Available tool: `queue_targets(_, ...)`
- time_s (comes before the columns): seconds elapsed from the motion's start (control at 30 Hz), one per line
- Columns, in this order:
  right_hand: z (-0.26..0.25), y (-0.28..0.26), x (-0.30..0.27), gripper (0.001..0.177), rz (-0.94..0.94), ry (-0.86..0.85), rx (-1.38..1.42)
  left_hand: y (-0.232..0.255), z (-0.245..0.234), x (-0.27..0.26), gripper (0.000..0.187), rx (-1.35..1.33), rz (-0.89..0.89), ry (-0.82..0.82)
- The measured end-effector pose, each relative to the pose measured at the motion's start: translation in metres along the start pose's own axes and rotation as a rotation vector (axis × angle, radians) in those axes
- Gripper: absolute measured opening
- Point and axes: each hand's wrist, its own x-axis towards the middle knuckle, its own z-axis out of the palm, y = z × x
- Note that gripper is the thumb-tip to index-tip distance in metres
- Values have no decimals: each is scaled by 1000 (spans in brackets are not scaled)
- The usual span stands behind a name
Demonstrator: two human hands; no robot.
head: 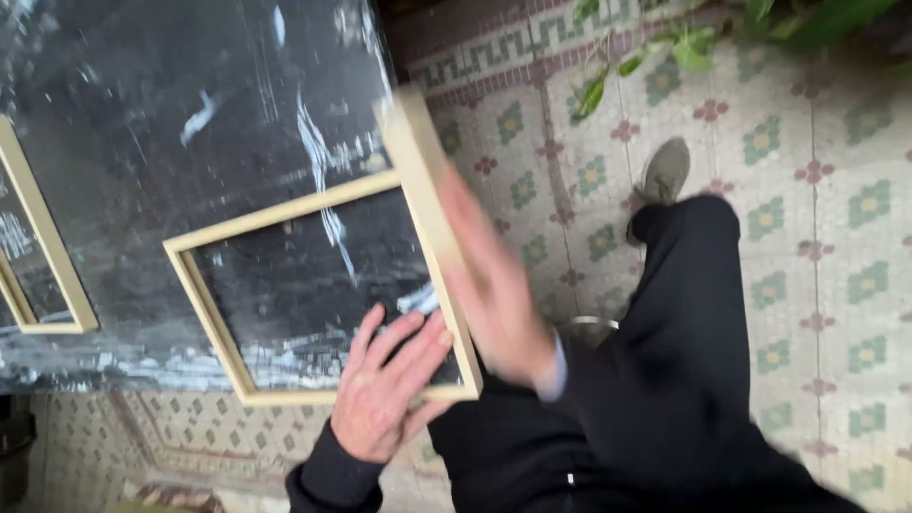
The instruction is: The person sands the edges of a rectangular wooden frame using a sanding block, holding the frame steady with the other hand. After sanding, the person applies glue to the frame's corner using a glue bottle.
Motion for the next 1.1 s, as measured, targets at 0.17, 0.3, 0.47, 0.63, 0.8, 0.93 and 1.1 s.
queue_targets(0.17, -6, -12, -79, 54, 143, -64, -6, -4, 1, 3, 76, -10, -1, 19)
queue_targets(0.3, -1, 6, 36, 53, 43, -10, 21, -2, 1, 5, 76, 2, 8, 18)
queue_targets(0.47, -4, -29, -49, 56, 146, -36, 13, -4, 0, 5, 76, -2, 18, 18)
queue_targets(0.63, -1, -8, -45, 54, 157, -44, 51, 0, 1, 0, 77, -12, -7, 3)
queue_targets(0.8, 4, 7, 15, 53, 8, 33, 26, 2, -2, 1, 75, 8, -9, 9)
queue_targets(0.93, -6, -11, -76, 56, 155, -25, 56, -5, 0, 6, 75, 5, 14, 24)
queue_targets(1.1, -2, -2, -27, 59, 158, -41, 17, -1, 0, 3, 76, 1, 12, 14)
